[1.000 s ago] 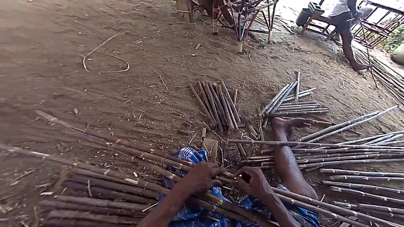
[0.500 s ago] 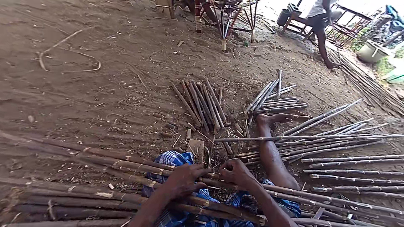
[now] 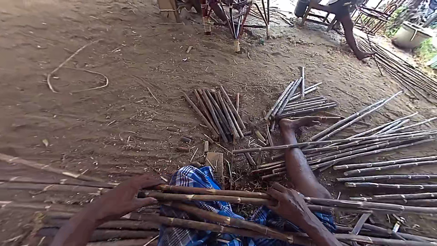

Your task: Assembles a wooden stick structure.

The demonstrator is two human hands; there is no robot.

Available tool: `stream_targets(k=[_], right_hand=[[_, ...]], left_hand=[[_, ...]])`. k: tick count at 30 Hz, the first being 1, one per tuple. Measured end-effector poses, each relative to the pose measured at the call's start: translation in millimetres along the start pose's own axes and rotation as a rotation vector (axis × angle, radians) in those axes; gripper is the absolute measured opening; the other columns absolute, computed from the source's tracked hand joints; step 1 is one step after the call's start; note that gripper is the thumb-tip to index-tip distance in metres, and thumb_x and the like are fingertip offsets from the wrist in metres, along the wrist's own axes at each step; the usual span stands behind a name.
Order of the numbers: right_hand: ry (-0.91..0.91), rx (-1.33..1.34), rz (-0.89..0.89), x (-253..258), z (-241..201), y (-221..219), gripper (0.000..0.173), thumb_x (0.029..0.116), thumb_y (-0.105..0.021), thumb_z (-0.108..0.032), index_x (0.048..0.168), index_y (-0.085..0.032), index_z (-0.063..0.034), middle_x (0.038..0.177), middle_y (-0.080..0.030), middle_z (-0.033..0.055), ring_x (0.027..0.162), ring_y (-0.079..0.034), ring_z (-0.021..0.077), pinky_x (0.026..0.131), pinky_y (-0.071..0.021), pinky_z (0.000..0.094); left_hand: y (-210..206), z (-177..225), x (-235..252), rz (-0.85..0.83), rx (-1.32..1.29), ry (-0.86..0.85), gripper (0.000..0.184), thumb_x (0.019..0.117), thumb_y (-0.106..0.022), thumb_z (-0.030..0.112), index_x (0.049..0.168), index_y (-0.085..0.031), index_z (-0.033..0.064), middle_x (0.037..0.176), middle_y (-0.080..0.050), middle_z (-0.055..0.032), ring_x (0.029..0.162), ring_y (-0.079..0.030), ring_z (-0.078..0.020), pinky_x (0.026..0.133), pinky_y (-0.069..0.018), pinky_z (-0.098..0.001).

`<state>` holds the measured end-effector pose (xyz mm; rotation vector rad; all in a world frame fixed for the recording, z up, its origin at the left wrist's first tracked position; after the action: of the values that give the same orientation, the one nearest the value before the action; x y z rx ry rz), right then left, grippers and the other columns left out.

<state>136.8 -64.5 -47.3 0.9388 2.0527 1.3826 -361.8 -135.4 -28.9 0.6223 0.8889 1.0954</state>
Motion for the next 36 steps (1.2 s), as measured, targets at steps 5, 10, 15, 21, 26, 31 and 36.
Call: stream_targets(k=[5, 10, 15, 21, 26, 31, 36], right_hand=[[-0.071, 0.037, -0.061, 3.9, -19.8, -16.9, 0.029, 0.0883, -0.072, -0.041, 0.101, -0.074, -0.0158, 0.096, -0.070, 0.0056, 0.078, -0.070, 0.0221, 0.066, -0.0604, 0.0450], [-0.138, 0.068, -0.144, 16.5, -23.7, -15.9, 0.035, 0.0881, -0.072, -0.043, 0.108, -0.072, -0.0148, 0.106, -0.070, 0.0074, 0.091, -0.071, 0.0243, 0.076, -0.0599, 0.0467], [-0.112, 0.537, -0.002, -7.6, 13.2, 23.7, 0.029, 0.0997, -0.065, -0.034, 0.119, -0.074, -0.0141, 0.110, -0.071, 0.0028, 0.099, -0.068, 0.0122, 0.089, -0.0585, 0.0359], [-0.083, 0.653, 0.021, -30.0, 49.5, 29.5, 0.016, 0.0907, -0.068, -0.019, 0.101, -0.078, -0.0118, 0.090, -0.072, -0.0007, 0.078, -0.066, 0.0070, 0.071, -0.0579, 0.0299], [0.022, 0.594, 0.053, -7.3, 14.6, 15.0, 0.013, 0.0900, -0.069, -0.022, 0.095, -0.078, -0.0136, 0.086, -0.072, -0.0025, 0.077, -0.066, 0.0039, 0.070, -0.0571, 0.0259], [0.031, 0.568, 0.043, 4.5, 3.1, 6.7, 0.012, 0.0901, -0.071, -0.022, 0.095, -0.078, -0.0138, 0.086, -0.073, -0.0025, 0.075, -0.065, 0.0022, 0.069, -0.0558, 0.0223], [0.052, 0.540, 0.030, 3.8, 2.3, 6.4, 0.012, 0.0905, -0.070, -0.022, 0.095, -0.078, -0.0141, 0.084, -0.072, -0.0025, 0.070, -0.063, 0.0018, 0.064, -0.0534, 0.0213]], left_hand=[[-44.9, 134.2, 40.1, -0.020, 0.056, -0.091, 0.076, 0.0831, -0.072, 0.068, 0.141, -0.060, 0.0205, 0.137, -0.062, -0.0053, 0.130, -0.057, -0.0254, 0.109, -0.0476, -0.0523], [-135.9, 230.3, 103.5, -0.251, 0.091, -0.377, 0.057, 0.1021, -0.053, 0.055, 0.150, -0.051, 0.0234, 0.133, -0.066, -0.0092, 0.120, -0.064, -0.0298, 0.100, -0.0507, -0.0554], [-135.9, 220.0, 99.3, -0.230, 0.081, -0.402, 0.047, 0.1033, -0.052, 0.051, 0.143, -0.058, 0.0258, 0.119, -0.070, -0.0083, 0.107, -0.069, -0.0292, 0.091, -0.0544, -0.0547], [-125.9, 188.6, 86.1, -0.184, 0.108, -0.353, 0.047, 0.1016, -0.052, 0.056, 0.140, -0.060, 0.0302, 0.115, -0.071, -0.0028, 0.104, -0.069, -0.0235, 0.088, -0.0555, -0.0512], [-128.9, 191.5, 89.4, -0.173, 0.125, -0.351, 0.049, 0.1022, -0.048, 0.059, 0.141, -0.060, 0.0301, 0.119, -0.070, -0.0008, 0.107, -0.069, -0.0215, 0.089, -0.0555, -0.0500], [-129.2, 189.0, 88.3, -0.173, 0.126, -0.349, 0.047, 0.1023, -0.050, 0.056, 0.142, -0.059, 0.0321, 0.121, -0.070, 0.0008, 0.109, -0.068, -0.0200, 0.091, -0.0553, -0.0481], [-131.5, 189.5, 89.5, -0.147, 0.128, -0.366, 0.046, 0.1021, -0.051, 0.056, 0.140, -0.060, 0.0315, 0.118, -0.070, 0.0005, 0.107, -0.069, -0.0195, 0.089, -0.0558, -0.0473]])
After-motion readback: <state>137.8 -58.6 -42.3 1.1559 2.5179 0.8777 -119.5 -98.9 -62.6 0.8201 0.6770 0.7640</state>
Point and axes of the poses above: each hand's wrist, its own x-axis towards the middle knuckle, its own y-axis out of the back of the hand, z = x × y, the point moved 5 cm from there along x, towards the middle knuckle
